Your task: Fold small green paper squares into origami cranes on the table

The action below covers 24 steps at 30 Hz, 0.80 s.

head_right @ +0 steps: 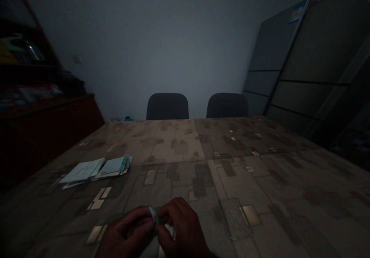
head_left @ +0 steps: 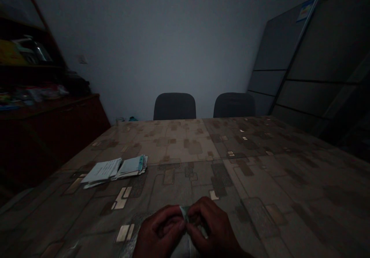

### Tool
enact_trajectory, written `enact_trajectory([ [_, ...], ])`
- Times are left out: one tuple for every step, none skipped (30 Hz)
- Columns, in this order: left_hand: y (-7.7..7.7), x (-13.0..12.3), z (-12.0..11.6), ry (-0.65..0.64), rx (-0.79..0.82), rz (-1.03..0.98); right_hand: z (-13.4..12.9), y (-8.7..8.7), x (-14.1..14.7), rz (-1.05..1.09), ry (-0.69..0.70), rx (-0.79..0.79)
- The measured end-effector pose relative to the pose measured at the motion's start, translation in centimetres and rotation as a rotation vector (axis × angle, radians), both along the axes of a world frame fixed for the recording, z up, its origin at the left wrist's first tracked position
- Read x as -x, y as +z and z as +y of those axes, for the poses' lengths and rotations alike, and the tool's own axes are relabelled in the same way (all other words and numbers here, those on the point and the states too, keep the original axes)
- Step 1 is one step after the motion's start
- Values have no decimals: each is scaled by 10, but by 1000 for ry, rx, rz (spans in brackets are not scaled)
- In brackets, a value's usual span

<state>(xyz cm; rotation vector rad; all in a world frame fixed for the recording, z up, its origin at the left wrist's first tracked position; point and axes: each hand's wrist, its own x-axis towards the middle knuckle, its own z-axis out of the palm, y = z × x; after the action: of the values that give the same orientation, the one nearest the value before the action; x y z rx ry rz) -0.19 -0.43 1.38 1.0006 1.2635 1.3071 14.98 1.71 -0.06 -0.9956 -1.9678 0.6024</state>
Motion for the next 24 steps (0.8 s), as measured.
enact_trajectory([
  [0,0,0,13,6,8,0,1,0,1,9,-7],
  [0,0,0,32,10,18,0,1,1,-3,21,-12],
  [-1,1,1,52,16,26,0,2,1,-8,34,-18],
  [-2,1,1,67,23,29,0,2,1,-15,49,-23],
  [-3,1,2,80,32,25,-1,2,1,-23,62,-30],
  [-4,1,2,88,44,14,-1,2,1,-29,71,-37],
  [-5,1,3,89,57,-6,0,2,0,-30,78,-41],
  [-5,1,3,85,70,-31,0,2,0,-28,81,-46],
  [-6,1,4,79,80,-55,1,2,-1,-25,81,-53],
  [-6,1,4,70,82,-75,1,3,-3,-21,75,-63],
  [-6,1,4,56,81,-85,3,3,-4,-18,68,-76],
  [-6,1,5,40,78,-89,4,4,-6,-13,63,-91],
  [-6,2,5,28,77,-88,6,4,-8,-10,62,-106],
  [-6,2,6,18,76,-88,8,5,-10,-9,68,-122],
  [-6,3,6,8,75,-92,10,5,-12,-7,90,-136],
  [-7,4,7,-4,72,-103,12,5,-13,-9,119,-146],
  [-8,4,7,-17,68,-120,13,4,-14,-6,159,-175],
  [-9,4,8,-28,65,-139,15,4,-14,-2,189,-211],
  [-10,5,8,-37,66,-155,15,3,-14,-6,205,-242],
  [-11,5,8,-44,69,-168,16,3,-14,-11,215,-272],
  [-12,4,8,-47,74,-176,16,2,-13,-20,219,-292],
  [-13,4,8,-50,76,-177,15,2,-13,-33,218,-303],
  [-13,4,8,-53,75,-173,15,2,-12,-42,217,-306],
  [-13,4,8,-54,72,-165,15,1,-12,-47,213,-304],
])
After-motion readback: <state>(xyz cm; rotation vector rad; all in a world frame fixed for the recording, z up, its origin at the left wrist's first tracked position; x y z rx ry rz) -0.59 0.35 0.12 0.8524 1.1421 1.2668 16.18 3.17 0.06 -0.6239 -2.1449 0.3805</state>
